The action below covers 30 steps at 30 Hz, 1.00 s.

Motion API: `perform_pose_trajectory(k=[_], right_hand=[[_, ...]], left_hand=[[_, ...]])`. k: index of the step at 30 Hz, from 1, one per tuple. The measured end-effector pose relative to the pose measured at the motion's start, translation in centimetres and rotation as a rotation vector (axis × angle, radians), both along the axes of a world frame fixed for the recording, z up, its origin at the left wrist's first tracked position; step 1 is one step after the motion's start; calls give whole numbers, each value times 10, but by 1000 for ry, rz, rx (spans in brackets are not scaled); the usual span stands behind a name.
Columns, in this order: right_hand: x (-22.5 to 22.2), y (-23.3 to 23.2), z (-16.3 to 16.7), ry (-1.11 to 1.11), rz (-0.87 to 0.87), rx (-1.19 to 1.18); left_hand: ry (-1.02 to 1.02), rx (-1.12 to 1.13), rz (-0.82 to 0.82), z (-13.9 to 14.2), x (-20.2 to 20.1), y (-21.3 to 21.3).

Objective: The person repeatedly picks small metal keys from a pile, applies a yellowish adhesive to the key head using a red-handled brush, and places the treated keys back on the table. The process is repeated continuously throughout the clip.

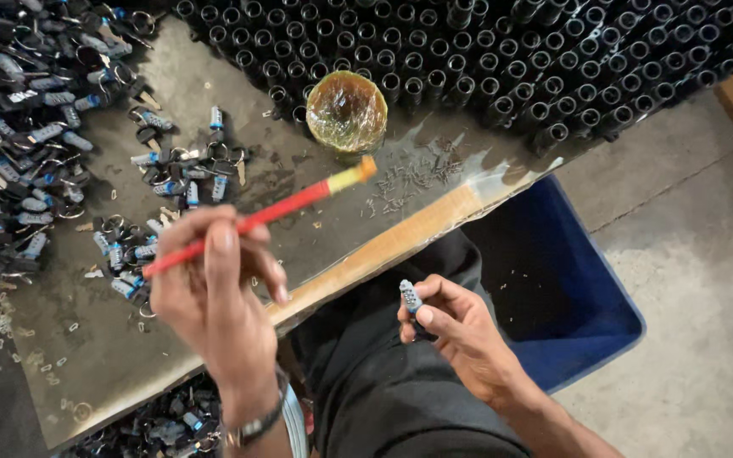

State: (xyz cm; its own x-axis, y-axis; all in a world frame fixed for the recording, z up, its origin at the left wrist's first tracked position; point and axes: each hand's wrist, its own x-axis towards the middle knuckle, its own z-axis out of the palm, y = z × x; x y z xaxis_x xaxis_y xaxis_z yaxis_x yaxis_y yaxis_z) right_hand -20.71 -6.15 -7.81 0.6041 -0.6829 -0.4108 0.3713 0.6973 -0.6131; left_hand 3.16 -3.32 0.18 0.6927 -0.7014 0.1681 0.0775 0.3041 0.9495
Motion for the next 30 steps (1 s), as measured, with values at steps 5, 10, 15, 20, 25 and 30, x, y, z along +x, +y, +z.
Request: perform_pose_trajectory(k=[5,10,15,20,25,30], right_hand=[[9,-9,15,-134,47,79],[15,-10,23,-158,69,187],[14,-8,26,-133,76,226],[13,-8,26,-146,59,247],[14,-7,28,-147,49,270],[14,-7,31,-141,61,294]], left_hand=[[254,-32,-51,-9,-19,41],[508,-8,-72,-32,-35,65],[578,2,-61,-48,-40,76],[598,12,-71,-53,-37,78],[619,9,-81,-57,-35,78],[622,22,-75,-61,-33,80]])
